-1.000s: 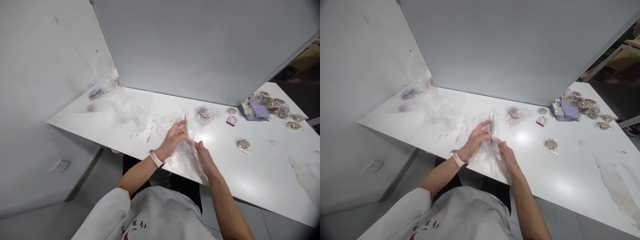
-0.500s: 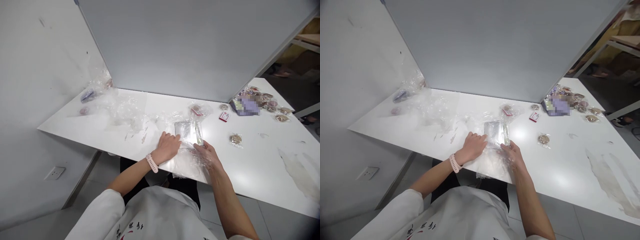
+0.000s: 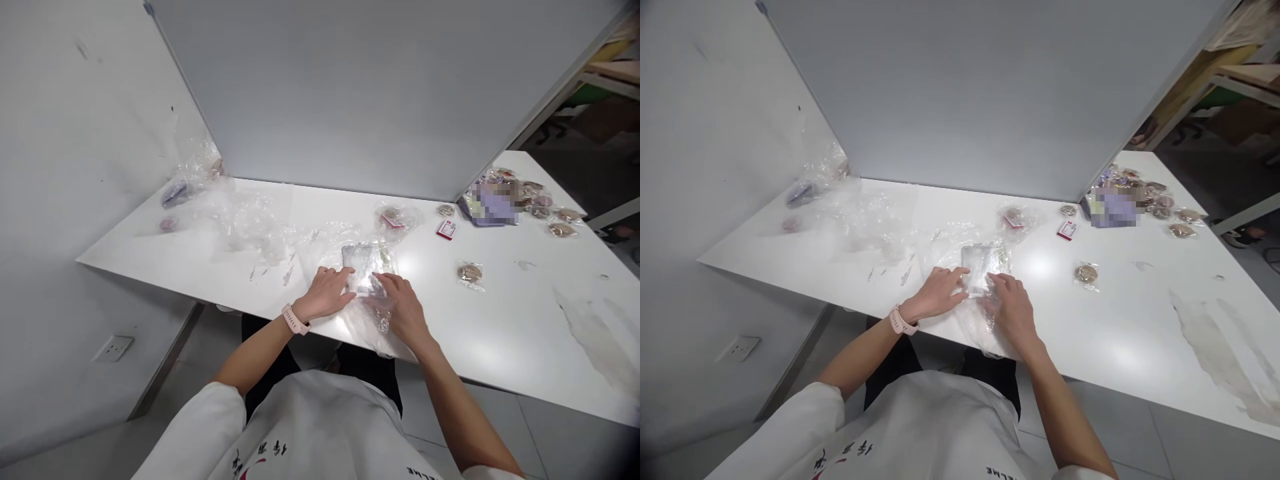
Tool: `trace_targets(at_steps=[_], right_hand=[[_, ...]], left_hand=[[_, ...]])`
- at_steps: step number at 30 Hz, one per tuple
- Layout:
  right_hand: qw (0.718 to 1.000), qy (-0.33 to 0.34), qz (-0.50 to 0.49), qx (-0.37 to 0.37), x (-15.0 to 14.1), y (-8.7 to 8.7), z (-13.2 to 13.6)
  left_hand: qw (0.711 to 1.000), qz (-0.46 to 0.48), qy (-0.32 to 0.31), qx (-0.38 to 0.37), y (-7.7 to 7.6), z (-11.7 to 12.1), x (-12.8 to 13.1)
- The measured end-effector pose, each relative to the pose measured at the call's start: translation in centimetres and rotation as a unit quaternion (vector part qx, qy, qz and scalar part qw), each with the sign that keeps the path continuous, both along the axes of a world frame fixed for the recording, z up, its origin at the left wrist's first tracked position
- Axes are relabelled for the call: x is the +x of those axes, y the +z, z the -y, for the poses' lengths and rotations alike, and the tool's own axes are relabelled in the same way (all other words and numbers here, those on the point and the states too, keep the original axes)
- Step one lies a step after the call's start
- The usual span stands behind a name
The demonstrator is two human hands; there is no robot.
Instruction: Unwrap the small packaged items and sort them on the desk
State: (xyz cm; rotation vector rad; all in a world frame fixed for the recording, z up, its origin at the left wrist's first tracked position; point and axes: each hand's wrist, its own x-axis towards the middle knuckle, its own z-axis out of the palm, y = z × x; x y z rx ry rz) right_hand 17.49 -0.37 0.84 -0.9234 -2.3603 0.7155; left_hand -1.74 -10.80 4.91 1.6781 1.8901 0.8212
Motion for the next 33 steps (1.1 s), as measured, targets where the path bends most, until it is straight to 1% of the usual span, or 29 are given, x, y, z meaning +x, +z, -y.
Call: trace_targets(at_steps=[2,3,5,6,7,8,9,10,12,13,14,15,16,18,22,24,26,28,30,33], right_hand=[[0.999,0.001,0.003,-0.034,0.1,-0.5,0.5],[0.998,-0.009,-0.009,-0.062,0.3,-0.8,0.6],[0.987,-0.035,-0.065,-0.146,0.8,-1.1,0.9],[0.973,-0.052,-0.107,-0.196,1.1,-1.2,0.9],[0.954,-0.071,-0.152,-0.249,1.4,-1.3,0.9],[0.93,-0.088,-0.196,-0.3,1.7,-1.3,0.9],[0.902,-0.105,-0.237,-0.345,2.0,-1.3,0.9],[0.874,-0.12,-0.274,-0.382,2.3,-1.3,0.8],[0.82,-0.146,-0.35,-0.428,2.7,-1.3,0.5],[0.798,-0.156,-0.384,-0.438,2.8,-1.3,0.3],[0.781,-0.164,-0.411,-0.441,2.8,-1.3,0.2],[0.772,-0.17,-0.426,-0.439,2.8,-1.2,0.0],[0.771,-0.177,-0.429,-0.435,2.7,-1.2,-0.2],[0.784,-0.184,-0.406,-0.431,2.3,-1.2,-0.7],[0.831,-0.152,-0.329,-0.422,1.2,-1.7,-1.8],[0.855,-0.134,-0.296,-0.405,0.8,-2.0,-2.2],[0.872,-0.127,-0.277,-0.384,0.5,-2.3,-2.3],[0.878,-0.129,-0.272,-0.372,0.4,-2.5,-2.2],[0.872,-0.138,-0.283,-0.375,0.4,-2.5,-2.0],[0.848,-0.144,-0.306,-0.408,0.2,-2.2,-1.5]], left_hand=[[0.996,0.073,-0.043,-0.028,0.2,-0.1,0.4],[0.989,0.112,-0.079,-0.045,0.6,0.0,0.3],[0.961,0.195,-0.17,-0.097,1.5,0.5,-0.1],[0.941,0.235,-0.207,-0.125,2.0,0.7,-0.4],[0.924,0.272,-0.225,-0.146,2.4,0.9,-0.7],[0.913,0.305,-0.22,-0.156,2.7,0.9,-1.0],[0.911,0.334,-0.188,-0.154,2.8,0.9,-1.3],[0.914,0.357,-0.131,-0.141,2.7,0.7,-1.5],[0.917,0.385,0.017,-0.102,2.1,0.1,-1.8],[0.911,0.393,0.088,-0.088,1.7,-0.3,-1.9],[0.901,0.402,0.143,-0.081,1.4,-0.7,-2.0],[0.889,0.414,0.179,-0.081,1.1,-1.2,-1.9],[0.877,0.43,0.199,-0.087,0.9,-1.7,-1.8],[0.851,0.469,0.21,-0.105,0.9,-2.6,-1.6],[0.802,0.539,0.223,-0.129,1.6,-4.1,-1.0],[0.786,0.557,0.235,-0.134,1.8,-4.6,-0.7],[0.784,0.558,0.239,-0.13,1.7,-5.0,-0.4],[0.794,0.548,0.234,-0.119,1.2,-5.3,-0.2],[0.809,0.531,0.225,-0.113,0.5,-5.5,-0.2],[0.825,0.509,0.215,-0.119,-0.8,-5.7,-0.5]])
